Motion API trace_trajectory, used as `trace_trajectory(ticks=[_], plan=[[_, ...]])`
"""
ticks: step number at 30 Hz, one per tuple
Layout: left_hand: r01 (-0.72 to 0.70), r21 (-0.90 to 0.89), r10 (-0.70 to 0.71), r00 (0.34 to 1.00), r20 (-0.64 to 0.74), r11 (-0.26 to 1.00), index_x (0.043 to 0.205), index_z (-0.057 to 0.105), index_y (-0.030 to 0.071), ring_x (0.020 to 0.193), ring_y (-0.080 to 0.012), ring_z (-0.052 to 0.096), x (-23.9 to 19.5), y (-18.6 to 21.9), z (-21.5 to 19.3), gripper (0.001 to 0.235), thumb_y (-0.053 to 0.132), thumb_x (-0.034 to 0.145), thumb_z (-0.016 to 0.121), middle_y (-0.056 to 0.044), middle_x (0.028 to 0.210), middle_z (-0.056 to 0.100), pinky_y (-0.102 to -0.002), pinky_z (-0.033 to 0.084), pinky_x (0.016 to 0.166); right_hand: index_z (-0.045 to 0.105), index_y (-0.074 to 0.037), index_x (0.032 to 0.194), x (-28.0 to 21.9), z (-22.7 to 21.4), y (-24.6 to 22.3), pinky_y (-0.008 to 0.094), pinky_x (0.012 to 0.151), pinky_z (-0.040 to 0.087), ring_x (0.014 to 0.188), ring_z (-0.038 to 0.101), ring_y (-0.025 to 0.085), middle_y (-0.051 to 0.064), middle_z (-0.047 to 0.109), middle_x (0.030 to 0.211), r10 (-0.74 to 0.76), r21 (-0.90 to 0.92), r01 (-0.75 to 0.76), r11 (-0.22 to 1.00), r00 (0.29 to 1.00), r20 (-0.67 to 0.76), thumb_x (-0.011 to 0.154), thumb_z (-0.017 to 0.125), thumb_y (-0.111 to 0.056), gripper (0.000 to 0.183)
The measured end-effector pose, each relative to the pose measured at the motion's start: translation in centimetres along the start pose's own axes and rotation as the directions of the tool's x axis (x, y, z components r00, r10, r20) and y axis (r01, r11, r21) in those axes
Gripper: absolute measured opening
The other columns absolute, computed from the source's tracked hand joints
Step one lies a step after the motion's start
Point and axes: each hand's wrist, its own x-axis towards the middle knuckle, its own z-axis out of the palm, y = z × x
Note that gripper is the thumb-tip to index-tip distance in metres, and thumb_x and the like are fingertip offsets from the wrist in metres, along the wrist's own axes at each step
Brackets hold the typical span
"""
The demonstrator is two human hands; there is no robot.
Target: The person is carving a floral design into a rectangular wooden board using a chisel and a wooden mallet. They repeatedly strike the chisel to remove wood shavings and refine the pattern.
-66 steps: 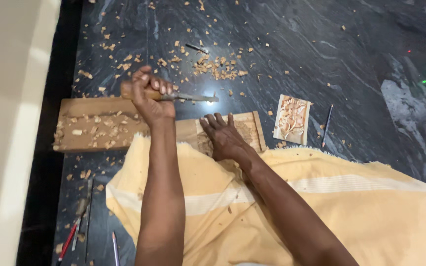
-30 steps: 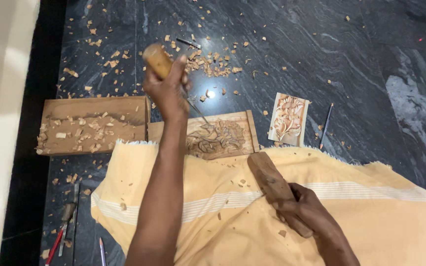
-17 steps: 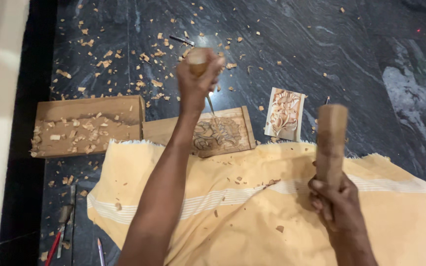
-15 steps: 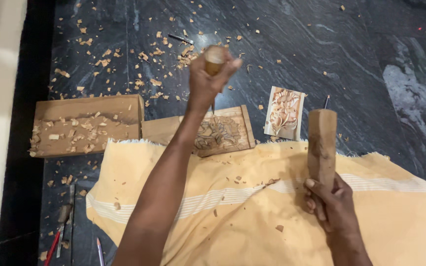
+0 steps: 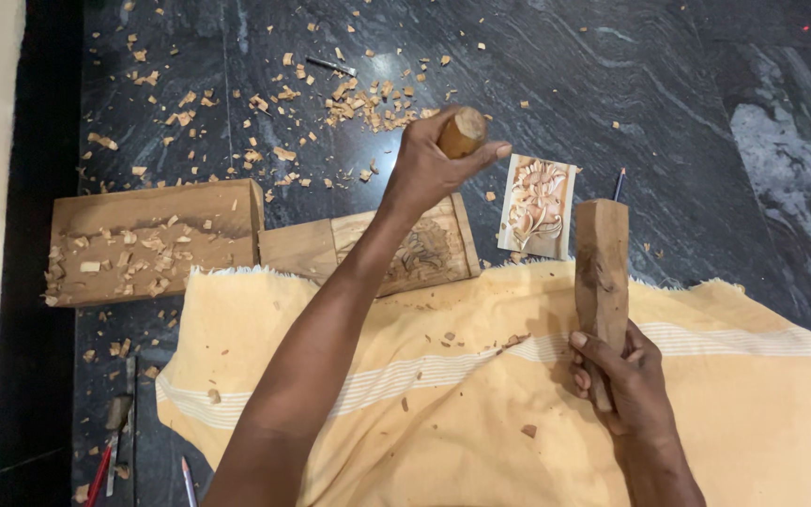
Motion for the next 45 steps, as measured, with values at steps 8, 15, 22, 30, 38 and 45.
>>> trace_trajectory(ticks=[8, 15, 22, 30, 38, 45], plan=[[-0.002, 0.078, 0.006, 0.999, -0.044, 0.997, 0.092, 0.072, 0.005, 0.067, -0.0073, 0.062, 0.0, -0.4, -0.3, 0.036, 0.036, 0.083, 0.089, 0.001, 0.076, 0.070, -0.026, 0.054, 0.062, 0.057, 0.002, 0.101, -0.2, 0.3, -0.1, 0.029, 0.042, 0.040, 0.046, 0.050, 0.013, 0.006, 0.057, 0.065, -0.006, -0.100, 0.003, 0.995, 1.000, -0.026, 0.083, 0.073, -0.003, 0.025], [-0.043, -0.019, 0.044, 0.997, 0.056, 0.999, 0.103, 0.072, 0.003, 0.078, -0.0078, 0.070, -1.4, -0.9, 1.3, 0.027, 0.017, 0.083, 0.084, -0.002, 0.089, 0.074, -0.025, 0.060, 0.072, 0.060, -0.001, 0.108, 0.9, 0.4, -5.0, 0.026, 0.054, 0.049, 0.067, 0.061, 0.010, 0.006, 0.066, 0.091, -0.558, -0.503, 0.462, 0.731, 0.828, -0.051, 0.081, 0.080, -0.008, 0.035], [0.016, -0.018, -0.014, 0.995, 0.095, 1.000, 0.105, 0.072, 0.001, 0.078, -0.0099, 0.066, -1.4, -0.9, 1.7, 0.022, 0.005, 0.084, 0.076, -0.004, 0.088, 0.073, -0.026, 0.055, 0.070, 0.058, -0.006, 0.103, 10.7, 5.1, -16.0, 0.035, 0.055, 0.046, 0.060, 0.058, 0.024, 0.010, 0.061, 0.074, -0.710, -0.681, 0.641, 0.352, 0.658, 0.252, 0.095, 0.080, -0.023, 0.029], [0.049, -0.082, -0.058, 0.992, -0.110, 0.995, 0.100, 0.069, 0.005, 0.063, -0.0073, 0.065, 0.6, -0.6, -1.3, 0.026, 0.007, 0.078, 0.082, -0.001, 0.081, 0.071, -0.024, 0.055, 0.054, 0.051, -0.002, 0.143, 8.0, 5.6, -7.7, 0.038, 0.071, 0.058, 0.091, 0.070, 0.024, 0.015, 0.069, 0.110, -0.652, -0.737, 0.473, 0.483, 0.756, 0.058, 0.076, 0.086, -0.006, 0.076], [-0.028, -0.193, 0.006, 0.993, -0.115, 0.981, 0.085, 0.069, 0.008, 0.055, -0.0060, 0.062, 0.7, -0.2, -4.2, 0.014, 0.015, 0.089, 0.081, 0.001, 0.070, 0.069, -0.023, 0.049, 0.047, 0.062, 0.002, 0.127, 5.4, 2.2, -4.1, 0.030, 0.070, 0.054, 0.084, 0.067, 0.016, 0.012, 0.071, 0.103, -0.673, -0.632, 0.512, 0.582, 0.739, -0.021, 0.080, 0.082, -0.001, 0.051], [-0.077, -0.081, 0.080, 0.996, 0.030, 0.994, 0.078, 0.063, 0.007, 0.070, -0.0037, 0.060, -0.3, -0.2, -1.5, 0.025, 0.016, 0.086, 0.085, 0.003, 0.074, 0.065, -0.024, 0.052, 0.063, 0.062, 0.002, 0.123, 5.3, 1.9, -4.0, 0.028, 0.064, 0.053, 0.078, 0.066, 0.013, 0.008, 0.070, 0.099, -0.661, -0.599, 0.512, 0.616, 0.750, -0.038, 0.081, 0.083, 0.000, 0.047]])
